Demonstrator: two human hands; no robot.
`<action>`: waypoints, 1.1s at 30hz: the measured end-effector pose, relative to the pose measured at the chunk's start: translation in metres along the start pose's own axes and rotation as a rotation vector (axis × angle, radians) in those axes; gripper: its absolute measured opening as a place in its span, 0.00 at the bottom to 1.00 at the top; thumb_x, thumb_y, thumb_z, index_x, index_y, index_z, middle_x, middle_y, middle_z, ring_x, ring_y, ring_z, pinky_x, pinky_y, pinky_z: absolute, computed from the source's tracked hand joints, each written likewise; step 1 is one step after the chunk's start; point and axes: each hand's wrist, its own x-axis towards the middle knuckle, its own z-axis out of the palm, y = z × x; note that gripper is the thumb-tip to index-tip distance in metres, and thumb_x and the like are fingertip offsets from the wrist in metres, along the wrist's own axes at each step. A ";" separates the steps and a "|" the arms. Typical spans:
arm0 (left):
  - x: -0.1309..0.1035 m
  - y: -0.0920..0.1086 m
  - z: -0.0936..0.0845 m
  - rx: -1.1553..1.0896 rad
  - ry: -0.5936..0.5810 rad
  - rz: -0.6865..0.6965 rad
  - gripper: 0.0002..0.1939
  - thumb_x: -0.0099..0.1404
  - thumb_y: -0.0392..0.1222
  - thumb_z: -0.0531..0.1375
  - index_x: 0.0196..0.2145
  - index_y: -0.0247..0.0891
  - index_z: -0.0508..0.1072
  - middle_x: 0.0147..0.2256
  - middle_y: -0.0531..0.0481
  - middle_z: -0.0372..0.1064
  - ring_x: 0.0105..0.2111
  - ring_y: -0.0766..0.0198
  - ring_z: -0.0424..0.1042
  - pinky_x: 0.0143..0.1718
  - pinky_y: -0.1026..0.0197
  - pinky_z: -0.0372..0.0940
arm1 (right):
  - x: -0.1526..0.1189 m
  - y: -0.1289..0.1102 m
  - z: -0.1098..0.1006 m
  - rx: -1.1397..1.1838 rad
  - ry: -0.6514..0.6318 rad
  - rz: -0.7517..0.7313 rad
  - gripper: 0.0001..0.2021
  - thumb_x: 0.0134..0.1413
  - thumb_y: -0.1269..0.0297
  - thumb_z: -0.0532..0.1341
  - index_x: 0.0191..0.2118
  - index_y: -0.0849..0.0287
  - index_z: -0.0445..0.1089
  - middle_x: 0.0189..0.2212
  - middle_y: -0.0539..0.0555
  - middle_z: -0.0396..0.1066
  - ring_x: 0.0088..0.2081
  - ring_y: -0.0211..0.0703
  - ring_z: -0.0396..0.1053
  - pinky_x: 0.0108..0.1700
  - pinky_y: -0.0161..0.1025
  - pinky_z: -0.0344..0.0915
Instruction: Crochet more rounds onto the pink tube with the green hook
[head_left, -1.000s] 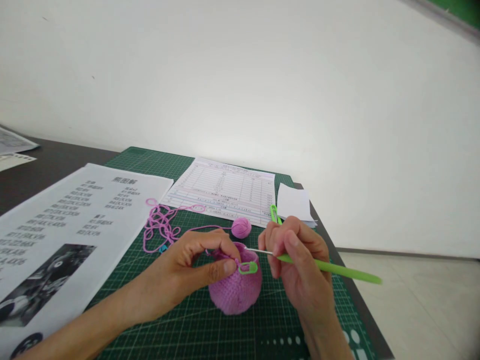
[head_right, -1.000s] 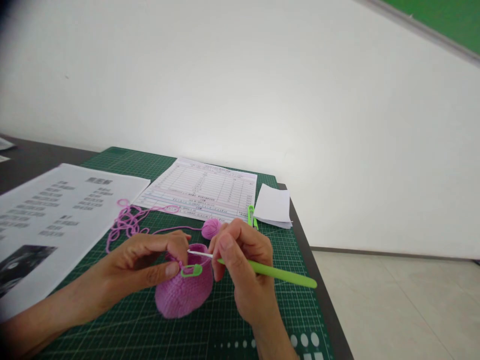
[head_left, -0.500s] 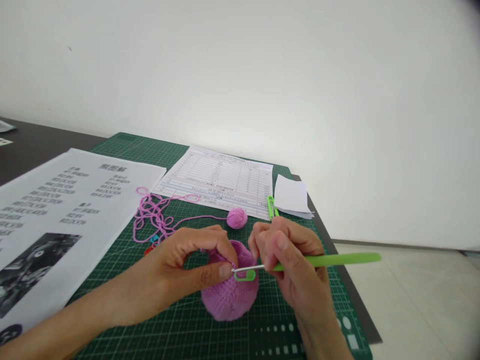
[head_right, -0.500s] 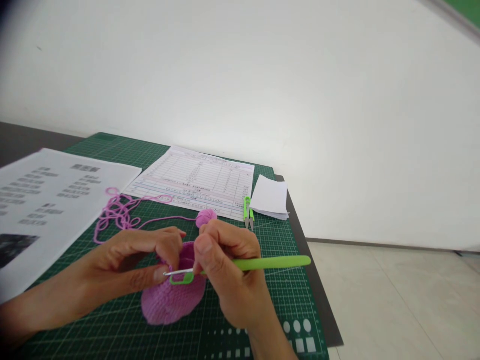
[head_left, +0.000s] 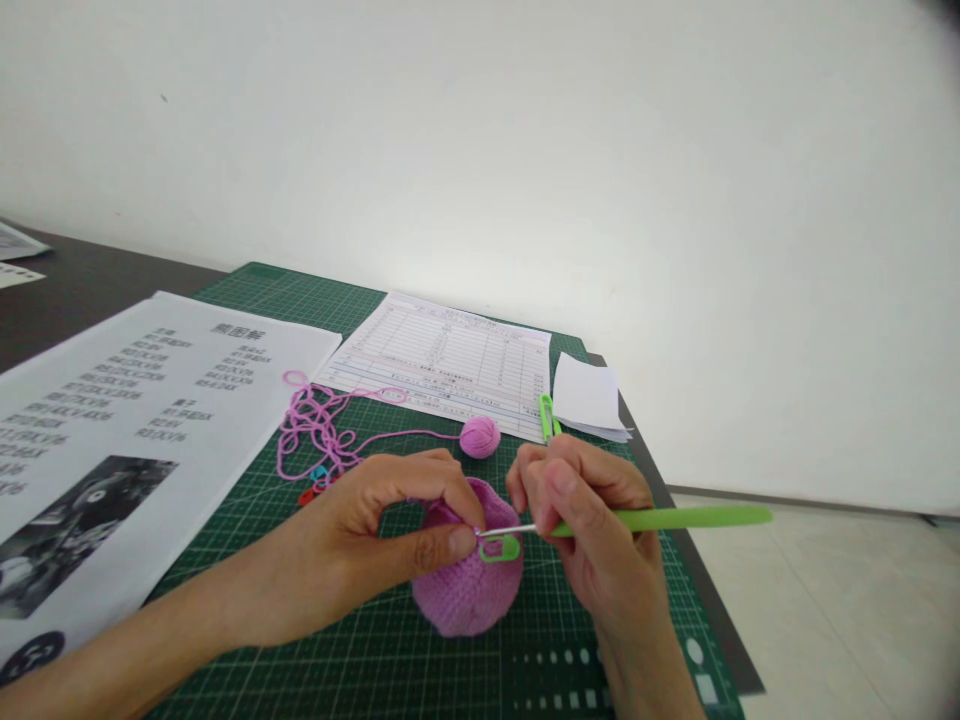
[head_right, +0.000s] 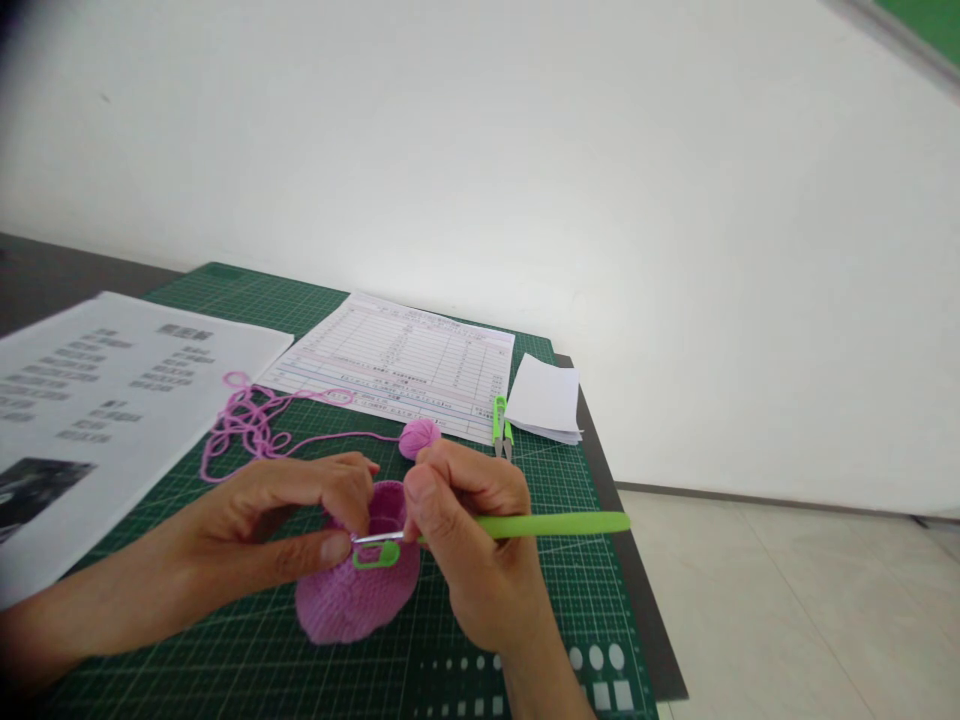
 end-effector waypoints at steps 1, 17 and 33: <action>0.000 0.000 0.000 0.004 0.004 0.004 0.07 0.71 0.38 0.62 0.33 0.44 0.77 0.34 0.58 0.75 0.38 0.65 0.69 0.43 0.63 0.62 | 0.000 0.000 0.000 -0.010 0.001 0.001 0.20 0.69 0.59 0.57 0.24 0.57 0.64 0.19 0.45 0.56 0.26 0.35 0.57 0.33 0.39 0.55; 0.006 -0.001 0.002 0.018 0.030 -0.024 0.07 0.70 0.37 0.62 0.33 0.42 0.77 0.31 0.57 0.70 0.33 0.65 0.67 0.39 0.62 0.62 | 0.005 -0.008 0.011 -0.470 -0.046 -0.229 0.18 0.61 0.73 0.58 0.23 0.58 0.53 0.19 0.43 0.52 0.23 0.30 0.52 0.26 0.34 0.49; 0.004 -0.006 -0.003 -0.232 0.031 -0.147 0.08 0.68 0.45 0.63 0.36 0.43 0.82 0.32 0.54 0.73 0.33 0.63 0.68 0.36 0.63 0.62 | 0.007 0.003 0.008 -0.747 0.006 -0.570 0.14 0.70 0.56 0.53 0.34 0.55 0.69 0.24 0.51 0.68 0.30 0.42 0.63 0.36 0.44 0.61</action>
